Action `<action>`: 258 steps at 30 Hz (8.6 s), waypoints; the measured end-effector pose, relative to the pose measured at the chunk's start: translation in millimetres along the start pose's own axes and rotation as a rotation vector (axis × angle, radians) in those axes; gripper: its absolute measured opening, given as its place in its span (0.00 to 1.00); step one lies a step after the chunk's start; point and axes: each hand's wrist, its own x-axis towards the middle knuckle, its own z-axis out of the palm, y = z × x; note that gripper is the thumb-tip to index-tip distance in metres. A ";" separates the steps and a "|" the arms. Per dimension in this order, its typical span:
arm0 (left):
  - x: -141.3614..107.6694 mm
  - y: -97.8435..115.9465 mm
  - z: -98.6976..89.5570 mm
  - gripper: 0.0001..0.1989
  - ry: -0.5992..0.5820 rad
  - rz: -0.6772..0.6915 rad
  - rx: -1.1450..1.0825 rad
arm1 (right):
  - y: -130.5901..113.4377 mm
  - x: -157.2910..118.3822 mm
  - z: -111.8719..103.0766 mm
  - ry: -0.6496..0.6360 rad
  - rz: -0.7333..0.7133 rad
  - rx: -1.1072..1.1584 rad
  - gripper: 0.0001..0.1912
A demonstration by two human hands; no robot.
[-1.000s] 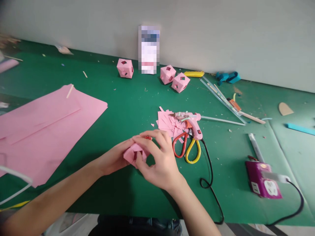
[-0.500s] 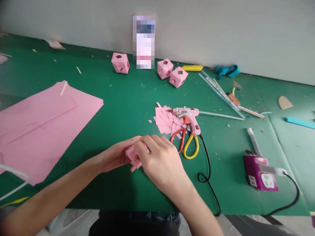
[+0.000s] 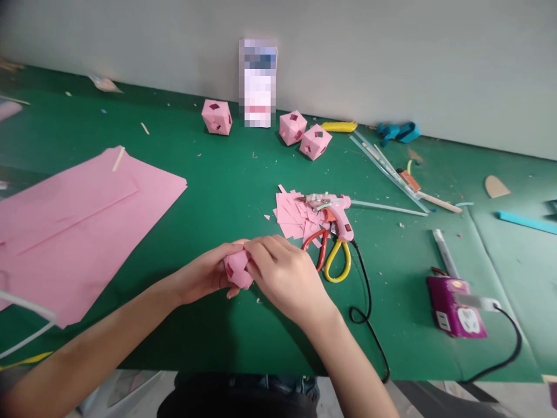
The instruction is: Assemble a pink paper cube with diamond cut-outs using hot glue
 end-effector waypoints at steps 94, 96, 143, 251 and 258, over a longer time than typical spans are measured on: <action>-18.6 18.2 -14.9 0.38 0.104 0.716 1.260 | 16.1 -8.3 -11.6 -0.120 0.005 0.418 0.13; -19.1 20.8 -14.2 0.39 0.126 0.717 1.222 | 17.3 -9.2 -11.1 -0.114 0.017 0.430 0.13; -9.1 16.7 -7.7 0.12 0.240 1.313 1.136 | 0.0 -2.4 -1.6 0.265 0.239 0.404 0.08; -6.5 -1.5 1.8 0.25 0.144 0.701 0.538 | -2.4 -12.8 18.0 0.314 0.331 0.676 0.11; -4.7 -6.2 -0.9 0.15 0.116 0.873 0.701 | -6.5 -12.6 19.3 0.352 0.278 0.565 0.10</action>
